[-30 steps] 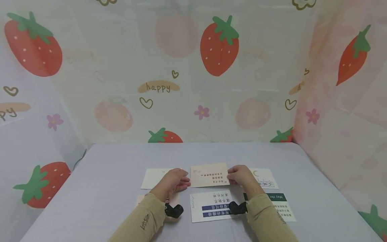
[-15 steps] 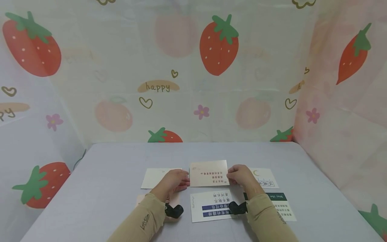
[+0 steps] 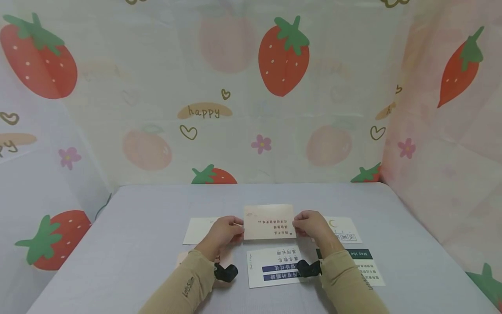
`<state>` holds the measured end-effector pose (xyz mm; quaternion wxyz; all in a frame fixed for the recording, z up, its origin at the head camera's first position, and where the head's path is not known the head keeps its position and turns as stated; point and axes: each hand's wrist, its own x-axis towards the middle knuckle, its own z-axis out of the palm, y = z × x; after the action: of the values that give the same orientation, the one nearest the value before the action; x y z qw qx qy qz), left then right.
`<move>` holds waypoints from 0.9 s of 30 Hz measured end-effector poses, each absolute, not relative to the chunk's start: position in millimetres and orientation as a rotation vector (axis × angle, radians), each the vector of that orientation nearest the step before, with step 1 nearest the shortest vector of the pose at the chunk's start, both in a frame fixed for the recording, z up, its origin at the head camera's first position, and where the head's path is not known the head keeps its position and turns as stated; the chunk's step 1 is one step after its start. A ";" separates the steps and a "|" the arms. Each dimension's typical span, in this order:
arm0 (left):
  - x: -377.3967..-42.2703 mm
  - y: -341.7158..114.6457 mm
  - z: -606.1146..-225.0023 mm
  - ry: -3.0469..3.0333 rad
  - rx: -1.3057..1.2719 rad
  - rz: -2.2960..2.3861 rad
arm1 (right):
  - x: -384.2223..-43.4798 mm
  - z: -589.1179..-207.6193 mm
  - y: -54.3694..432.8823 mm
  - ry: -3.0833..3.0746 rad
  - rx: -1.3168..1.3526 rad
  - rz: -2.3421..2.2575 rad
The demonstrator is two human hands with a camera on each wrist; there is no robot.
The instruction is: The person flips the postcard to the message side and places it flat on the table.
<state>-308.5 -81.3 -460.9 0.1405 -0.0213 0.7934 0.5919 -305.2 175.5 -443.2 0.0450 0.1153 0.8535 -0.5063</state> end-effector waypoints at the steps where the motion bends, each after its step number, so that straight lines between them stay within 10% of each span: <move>1: -308.3 -81.3 -460.1 2.294 -0.059 1.708 | -305.3 -442.6 175.1 2.604 0.361 -1.548; 27: -312.8 -87.7 -454.5 2.169 -0.069 1.873 | -300.5 -426.4 177.2 2.538 0.211 -1.676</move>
<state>-312.8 -87.7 -454.5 0.1369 -0.0237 0.7496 0.6472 -300.5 177.2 -426.4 0.0464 0.0690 0.8316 -0.5491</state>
